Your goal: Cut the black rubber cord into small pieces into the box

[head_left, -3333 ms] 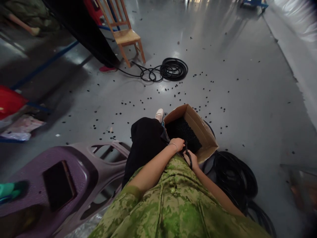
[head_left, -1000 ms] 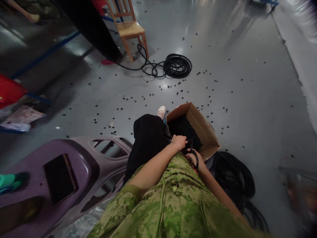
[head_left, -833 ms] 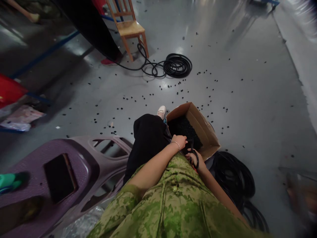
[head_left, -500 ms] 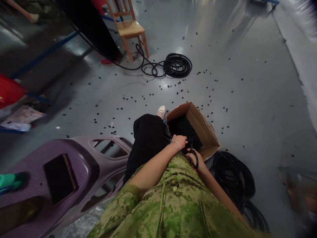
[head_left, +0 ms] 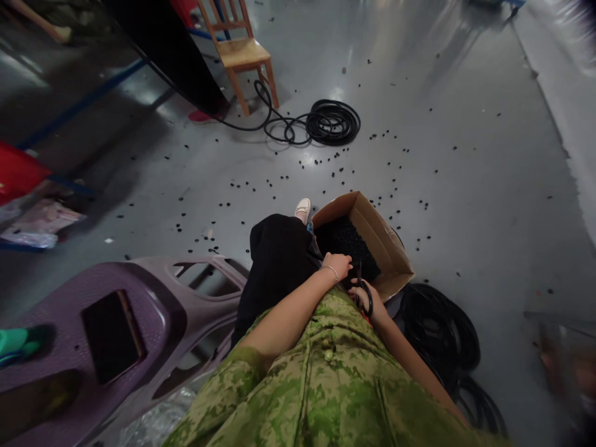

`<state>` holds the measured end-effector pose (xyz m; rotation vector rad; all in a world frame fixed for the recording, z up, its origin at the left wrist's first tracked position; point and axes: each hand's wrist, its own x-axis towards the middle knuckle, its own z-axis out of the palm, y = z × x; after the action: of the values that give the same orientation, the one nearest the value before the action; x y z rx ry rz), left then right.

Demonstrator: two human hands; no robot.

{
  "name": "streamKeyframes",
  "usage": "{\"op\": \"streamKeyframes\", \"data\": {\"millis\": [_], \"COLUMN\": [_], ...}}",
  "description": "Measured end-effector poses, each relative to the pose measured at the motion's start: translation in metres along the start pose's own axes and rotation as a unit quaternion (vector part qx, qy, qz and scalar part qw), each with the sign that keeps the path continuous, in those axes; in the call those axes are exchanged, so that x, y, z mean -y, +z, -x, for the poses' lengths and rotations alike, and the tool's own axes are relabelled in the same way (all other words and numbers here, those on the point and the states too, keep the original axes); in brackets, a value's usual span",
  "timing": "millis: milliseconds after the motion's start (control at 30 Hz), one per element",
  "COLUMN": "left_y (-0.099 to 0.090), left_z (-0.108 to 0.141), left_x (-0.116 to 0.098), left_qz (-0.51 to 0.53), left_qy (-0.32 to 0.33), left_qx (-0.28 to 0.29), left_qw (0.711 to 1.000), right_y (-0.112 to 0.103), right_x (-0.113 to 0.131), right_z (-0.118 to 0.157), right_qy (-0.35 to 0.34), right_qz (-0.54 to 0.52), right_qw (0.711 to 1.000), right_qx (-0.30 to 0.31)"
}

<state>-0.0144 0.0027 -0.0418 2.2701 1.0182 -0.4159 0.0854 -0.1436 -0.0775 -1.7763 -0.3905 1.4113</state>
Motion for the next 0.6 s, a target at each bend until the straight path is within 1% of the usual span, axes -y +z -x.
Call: {"op": "streamKeyframes", "data": {"millis": [100,200,400,600], "left_y": [0.0004,0.0014,0.0019,0.003], "left_z": [-0.0003,-0.0006,-0.0006,-0.0025], "left_x": [0.0004,0.0007,0.0007,0.0013], "left_qz": [-0.002,-0.001,0.004,-0.006], "left_qy": [0.0,0.003,0.004,0.008], "left_qx": [-0.001,-0.004,-0.005,0.0], "left_qw": [1.0,1.0,1.0,1.0], "right_y": [-0.0003,-0.0014,-0.0026,-0.0008], "right_x": [0.0004,0.0007,-0.0011,0.0], "right_z": [-0.0006,-0.001,-0.0022,-0.0005], "right_qy": [0.003,0.0,-0.011,-0.008], "right_qz": [-0.003,-0.004,0.022,0.005], "right_qw": [1.0,1.0,1.0,1.0], "right_qx": [-0.007,0.0,-0.001,0.002]}}
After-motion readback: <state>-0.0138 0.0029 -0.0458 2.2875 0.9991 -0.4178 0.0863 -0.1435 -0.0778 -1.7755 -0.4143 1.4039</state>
